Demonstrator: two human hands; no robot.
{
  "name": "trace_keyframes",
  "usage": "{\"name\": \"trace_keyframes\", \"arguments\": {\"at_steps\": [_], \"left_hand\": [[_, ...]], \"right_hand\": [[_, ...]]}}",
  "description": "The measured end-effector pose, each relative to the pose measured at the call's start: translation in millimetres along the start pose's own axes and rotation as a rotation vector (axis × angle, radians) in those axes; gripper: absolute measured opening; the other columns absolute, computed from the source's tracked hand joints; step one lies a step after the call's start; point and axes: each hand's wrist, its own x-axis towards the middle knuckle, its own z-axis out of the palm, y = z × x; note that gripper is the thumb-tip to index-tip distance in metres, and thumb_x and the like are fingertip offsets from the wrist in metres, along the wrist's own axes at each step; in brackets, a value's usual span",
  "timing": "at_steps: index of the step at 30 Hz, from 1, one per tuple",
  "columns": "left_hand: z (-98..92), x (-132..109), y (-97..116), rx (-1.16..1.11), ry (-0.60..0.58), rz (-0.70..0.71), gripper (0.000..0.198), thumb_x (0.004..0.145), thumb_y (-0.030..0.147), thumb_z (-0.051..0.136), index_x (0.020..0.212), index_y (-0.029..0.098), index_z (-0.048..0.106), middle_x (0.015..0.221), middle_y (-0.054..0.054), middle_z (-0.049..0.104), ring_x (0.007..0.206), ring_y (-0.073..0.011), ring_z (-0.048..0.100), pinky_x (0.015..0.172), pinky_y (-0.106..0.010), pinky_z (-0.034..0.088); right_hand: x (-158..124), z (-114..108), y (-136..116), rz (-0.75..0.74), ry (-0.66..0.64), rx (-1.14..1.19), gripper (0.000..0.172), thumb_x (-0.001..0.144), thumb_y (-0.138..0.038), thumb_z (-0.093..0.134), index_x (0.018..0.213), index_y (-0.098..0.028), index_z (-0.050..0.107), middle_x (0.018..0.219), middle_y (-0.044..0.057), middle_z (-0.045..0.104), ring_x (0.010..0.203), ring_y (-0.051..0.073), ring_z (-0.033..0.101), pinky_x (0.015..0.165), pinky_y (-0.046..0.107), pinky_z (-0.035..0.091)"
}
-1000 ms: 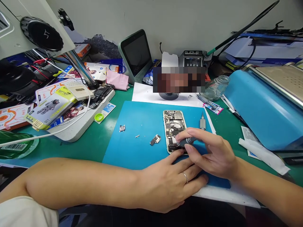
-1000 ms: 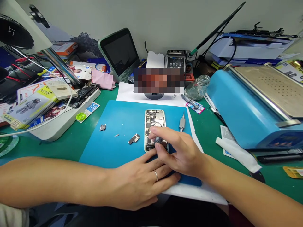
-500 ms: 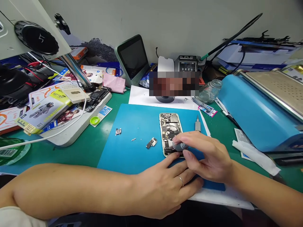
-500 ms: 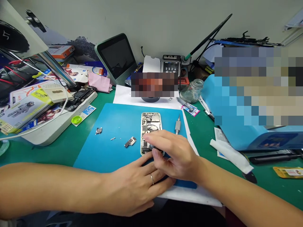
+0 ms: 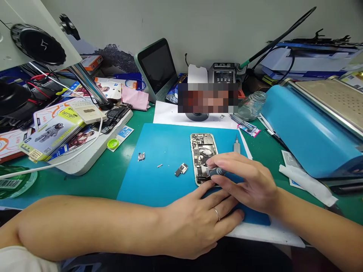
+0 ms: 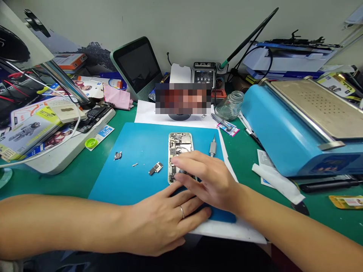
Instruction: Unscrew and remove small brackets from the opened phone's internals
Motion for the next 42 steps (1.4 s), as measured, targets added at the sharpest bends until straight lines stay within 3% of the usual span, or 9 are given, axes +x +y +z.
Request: {"name": "trace_keyframes", "arguments": {"at_steps": [6,10,16,20,25,42], "left_hand": [[-0.3,0.2,-0.1,0.006,-0.007,-0.001,0.060,0.100,0.034,0.055,0.152,0.006,0.041,0.152,-0.017,0.049,0.141,-0.0324,0.043,0.125,-0.050,0.022],[0.9,0.0,0.1,0.006,0.008,0.004,0.059,0.100,0.033,0.055,0.150,0.005,0.043,0.149,-0.018,0.051,0.140,-0.0325,0.043,0.124,-0.048,0.022],[1.5,0.6,-1.4,-0.012,0.005,0.006,0.054,0.103,0.029,0.046,0.151,0.004,0.042,0.150,-0.019,0.050,0.146,-0.0357,0.038,0.124,-0.053,0.024],[1.8,1.3,-1.6,-0.017,-0.009,0.022,0.053,0.103,0.027,0.044,0.150,0.003,0.042,0.149,-0.020,0.051,0.147,-0.0347,0.038,0.126,-0.054,0.020],[2.2,1.0,-1.2,-0.011,0.006,0.013,0.054,0.103,0.028,0.045,0.151,0.004,0.042,0.152,-0.020,0.049,0.148,-0.0351,0.038,0.124,-0.053,0.026],[0.3,0.6,-2.7,-0.019,-0.001,0.014,0.051,0.103,0.025,0.043,0.150,0.004,0.045,0.148,-0.019,0.052,0.145,-0.0348,0.040,0.125,-0.053,0.024]], "right_hand": [[-2.9,0.1,1.7,0.006,-0.010,0.006,0.070,0.088,0.002,0.060,0.153,-0.021,0.047,0.118,0.011,0.075,0.112,0.023,0.074,0.091,0.037,0.068],[-5.2,2.4,4.1,0.039,-0.023,0.011,0.074,0.089,-0.004,0.071,0.155,-0.025,0.044,0.116,0.010,0.076,0.104,0.023,0.078,0.086,0.034,0.070],[-10.9,5.6,4.9,0.141,-0.020,0.047,0.080,0.092,-0.003,0.066,0.161,-0.030,0.036,0.109,0.005,0.078,0.093,0.020,0.080,0.077,0.029,0.072],[-12.1,5.6,4.5,0.149,0.015,0.051,0.080,0.091,-0.002,0.067,0.159,-0.032,0.038,0.108,0.004,0.077,0.090,0.018,0.079,0.075,0.028,0.071],[-10.2,6.5,3.4,0.181,0.079,0.086,0.077,0.089,-0.001,0.067,0.155,-0.033,0.044,0.107,0.003,0.077,0.087,0.018,0.079,0.070,0.026,0.071],[-15.1,7.3,7.3,0.169,0.018,0.094,0.081,0.089,-0.001,0.067,0.158,-0.034,0.040,0.108,0.003,0.078,0.086,0.019,0.079,0.072,0.028,0.071]]}}
